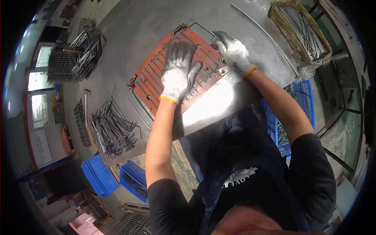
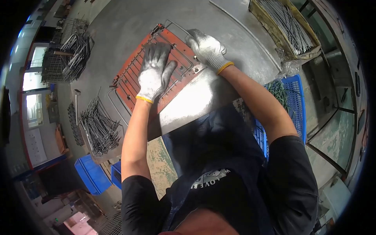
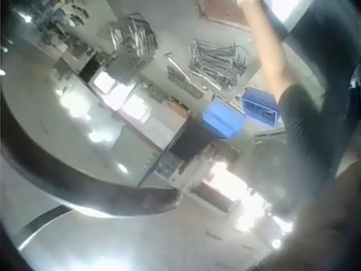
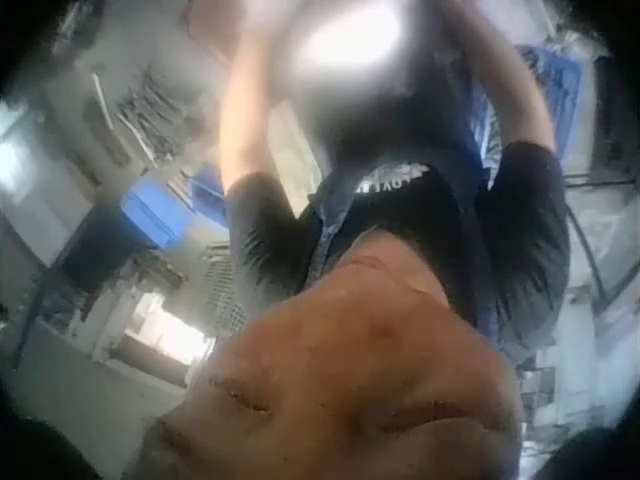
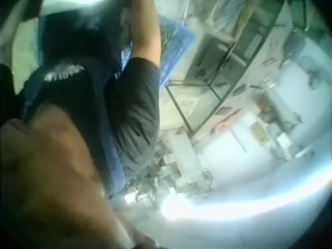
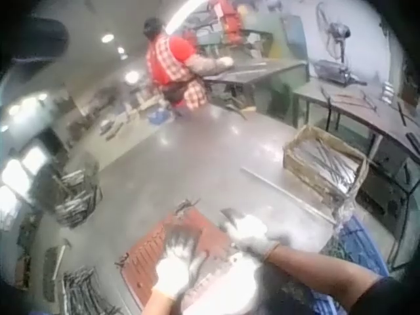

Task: The person assembles metal frames using a metal frame jig and metal rods, wearing gloves.

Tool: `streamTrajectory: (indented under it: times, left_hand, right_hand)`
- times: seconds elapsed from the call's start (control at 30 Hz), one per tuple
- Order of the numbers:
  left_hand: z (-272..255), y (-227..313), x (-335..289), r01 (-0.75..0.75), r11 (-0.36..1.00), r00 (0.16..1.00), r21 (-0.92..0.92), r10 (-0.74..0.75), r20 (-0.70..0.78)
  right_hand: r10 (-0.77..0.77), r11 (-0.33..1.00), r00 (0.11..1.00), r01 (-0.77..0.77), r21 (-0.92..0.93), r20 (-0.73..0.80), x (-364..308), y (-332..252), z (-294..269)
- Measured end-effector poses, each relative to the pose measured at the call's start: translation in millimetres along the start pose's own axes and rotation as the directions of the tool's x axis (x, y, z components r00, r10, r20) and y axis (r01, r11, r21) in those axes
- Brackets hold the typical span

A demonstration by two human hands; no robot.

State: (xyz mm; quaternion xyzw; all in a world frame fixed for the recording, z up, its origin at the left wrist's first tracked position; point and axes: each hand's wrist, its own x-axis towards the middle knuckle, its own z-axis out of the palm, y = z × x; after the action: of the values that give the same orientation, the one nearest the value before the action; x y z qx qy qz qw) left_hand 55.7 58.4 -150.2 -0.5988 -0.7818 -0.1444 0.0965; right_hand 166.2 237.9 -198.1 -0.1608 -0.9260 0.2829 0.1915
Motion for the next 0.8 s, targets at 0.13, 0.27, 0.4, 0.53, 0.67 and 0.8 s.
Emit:
streamTrajectory:
  times: [0.13,0.27,0.4,0.53,0.67,0.8]
  left_hand:
    - [4,10,-22,0.132,0.991,0.991,-0.017,-0.132,-0.006]
    - [8,-23,-30,0.131,0.970,0.988,-0.207,-0.144,-0.047]
    - [-23,0,5,-0.011,0.999,1.000,0.046,0.012,-0.012]
    - [-9,-16,-13,-0.054,0.997,0.997,0.051,0.051,0.050]
    - [-14,-12,-35,0.116,0.990,0.993,0.084,-0.118,0.018]
    - [-12,0,-48,0.219,0.972,0.975,0.088,-0.220,-0.002]
  right_hand:
    - [-0.078,0.997,0.991,0.077,-0.012,-0.108,-3,16,7]
    - [0.210,0.921,0.977,-0.185,0.342,-0.039,0,7,7]
    - [0.073,0.989,0.988,-0.055,0.137,-0.133,-5,4,7]
    - [0.027,0.999,0.999,-0.025,0.028,-0.037,-4,-3,9]
    - [0.008,0.993,0.986,0.012,0.113,-0.169,-2,11,15]
    - [0.041,0.981,0.990,-0.015,0.192,-0.136,-1,16,17]
